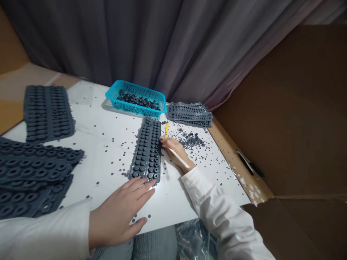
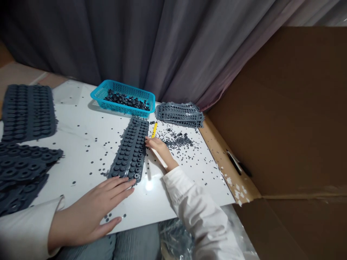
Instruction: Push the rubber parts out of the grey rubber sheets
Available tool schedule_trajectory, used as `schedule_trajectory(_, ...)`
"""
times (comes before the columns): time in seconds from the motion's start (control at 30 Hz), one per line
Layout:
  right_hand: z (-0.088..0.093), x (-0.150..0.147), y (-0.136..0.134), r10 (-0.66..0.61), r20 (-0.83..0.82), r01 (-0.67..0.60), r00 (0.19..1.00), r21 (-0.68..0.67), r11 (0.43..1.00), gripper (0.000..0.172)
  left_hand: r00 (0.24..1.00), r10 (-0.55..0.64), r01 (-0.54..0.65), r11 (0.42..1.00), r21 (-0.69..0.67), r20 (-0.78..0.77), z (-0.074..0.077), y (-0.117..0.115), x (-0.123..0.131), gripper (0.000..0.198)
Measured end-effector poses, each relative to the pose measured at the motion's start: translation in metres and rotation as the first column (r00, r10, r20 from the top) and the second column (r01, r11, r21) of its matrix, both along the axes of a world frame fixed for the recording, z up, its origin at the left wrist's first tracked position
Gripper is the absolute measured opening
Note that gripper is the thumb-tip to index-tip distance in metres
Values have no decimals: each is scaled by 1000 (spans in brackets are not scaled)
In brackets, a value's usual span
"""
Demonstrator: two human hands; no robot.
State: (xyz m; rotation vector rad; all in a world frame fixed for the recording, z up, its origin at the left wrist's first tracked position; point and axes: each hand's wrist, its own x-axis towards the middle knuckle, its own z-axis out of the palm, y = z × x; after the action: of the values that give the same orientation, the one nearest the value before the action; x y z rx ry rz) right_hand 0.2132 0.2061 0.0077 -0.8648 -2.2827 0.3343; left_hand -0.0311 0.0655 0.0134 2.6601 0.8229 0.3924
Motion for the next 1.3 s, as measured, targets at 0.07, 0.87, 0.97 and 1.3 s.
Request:
schedule_trajectory(0.07, 1, 1, 2, -61, -44, 61, 997, -18, 998, 15, 1000, -1, 1, 1000, -1, 3, 0, 0, 0, 59)
schedule_trajectory(0.87, 1, 1, 6, -81, -212, 26, 974, -254, 967, 16, 1000, 8, -7, 1000, -6, 17, -2, 0, -1, 60)
schedule_trajectory(0.97, 2, -2, -1, -24, -248, -53, 968, -301, 952, 16, 1000, 8, -8, 1000, -13, 15, -2, 1, -1, 60)
schedule_trajectory(1.3, -1, -1, 1, 63, -79, -73, 995, -134, 988, 13, 999, 18, -18, 1000, -15, 35, -4, 0, -1, 61)
